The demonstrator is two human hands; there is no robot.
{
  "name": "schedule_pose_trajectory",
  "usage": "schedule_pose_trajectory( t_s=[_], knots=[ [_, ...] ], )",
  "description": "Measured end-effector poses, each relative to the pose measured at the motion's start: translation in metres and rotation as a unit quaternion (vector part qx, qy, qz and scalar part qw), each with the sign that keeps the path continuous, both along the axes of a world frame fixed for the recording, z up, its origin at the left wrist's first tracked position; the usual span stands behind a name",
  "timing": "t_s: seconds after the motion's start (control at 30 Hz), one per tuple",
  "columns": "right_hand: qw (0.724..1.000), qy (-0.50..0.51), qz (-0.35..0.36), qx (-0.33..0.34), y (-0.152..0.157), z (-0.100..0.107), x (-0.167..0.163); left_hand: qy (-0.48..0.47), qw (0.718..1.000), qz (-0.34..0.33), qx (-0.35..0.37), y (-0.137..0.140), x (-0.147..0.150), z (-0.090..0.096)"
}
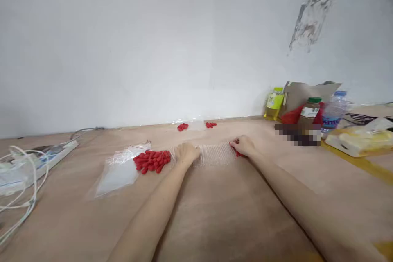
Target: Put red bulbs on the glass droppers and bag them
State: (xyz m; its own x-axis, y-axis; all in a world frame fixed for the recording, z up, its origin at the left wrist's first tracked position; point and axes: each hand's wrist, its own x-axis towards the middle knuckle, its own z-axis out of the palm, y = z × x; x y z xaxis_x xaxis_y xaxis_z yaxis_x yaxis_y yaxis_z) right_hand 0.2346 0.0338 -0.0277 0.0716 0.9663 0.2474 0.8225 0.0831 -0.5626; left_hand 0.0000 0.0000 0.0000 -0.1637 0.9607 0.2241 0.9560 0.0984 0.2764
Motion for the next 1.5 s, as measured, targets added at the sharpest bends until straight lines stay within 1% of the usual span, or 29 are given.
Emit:
schedule_pose_trajectory(
  t_s=[0.1,0.17,0.3,0.4,0.47,0.53,0.6,0.63,0.7,0.8,0.9,1.0,1.2,1.33,1.5],
  knots=[
    [1.000,0.009,0.000,0.006,-0.002,0.001,-0.002,0.000,1.000,-0.003,0.009,-0.004,-0.001,0.001],
    [1.000,0.017,0.000,0.014,-0.004,0.002,-0.002,0.000,0.999,-0.019,0.027,-0.009,-0.004,0.003],
    [0.999,0.035,-0.002,0.038,-0.008,0.009,-0.003,0.006,0.993,-0.079,0.084,-0.025,-0.018,0.010],
    [0.992,0.068,0.007,0.106,-0.014,0.016,-0.013,0.015,0.981,-0.143,0.126,-0.042,-0.035,0.012],
    [0.979,0.113,0.057,0.161,-0.024,0.021,-0.027,0.023,0.972,-0.187,0.140,-0.052,-0.047,0.010],
    [0.961,0.148,0.149,0.182,-0.038,0.022,-0.046,0.032,0.960,-0.236,0.149,-0.061,-0.058,0.004],
    [0.944,0.139,0.244,0.173,-0.055,0.020,-0.064,0.029,0.945,-0.288,0.155,-0.066,-0.065,-0.003],
    [0.937,0.130,0.273,0.176,-0.063,0.017,-0.072,0.020,0.938,-0.309,0.154,-0.067,-0.066,-0.008],
    [0.927,0.081,0.305,0.200,-0.076,0.011,-0.083,-0.005,0.929,-0.335,0.157,-0.070,-0.066,-0.015],
    [0.917,0.021,0.320,0.235,-0.086,0.001,-0.086,-0.038,0.919,-0.354,0.169,-0.073,-0.062,-0.020],
    [0.918,0.026,0.325,0.225,-0.089,-0.005,-0.084,-0.055,0.908,-0.376,0.177,-0.075,-0.059,-0.021],
    [0.918,0.032,0.336,0.210,-0.090,-0.005,-0.082,-0.055,0.905,-0.383,0.176,-0.074,-0.061,-0.022],
    [0.915,0.000,0.343,0.213,-0.090,-0.006,-0.084,-0.004,0.903,-0.376,0.206,-0.074,-0.064,-0.025],
    [0.911,-0.008,0.350,0.215,-0.090,-0.007,-0.083,-0.005,0.897,-0.393,0.202,-0.075,-0.063,-0.025],
    [0.907,-0.006,0.363,0.215,-0.090,-0.005,-0.082,-0.015,0.898,-0.396,0.192,-0.075,-0.064,-0.025]
  ],
)
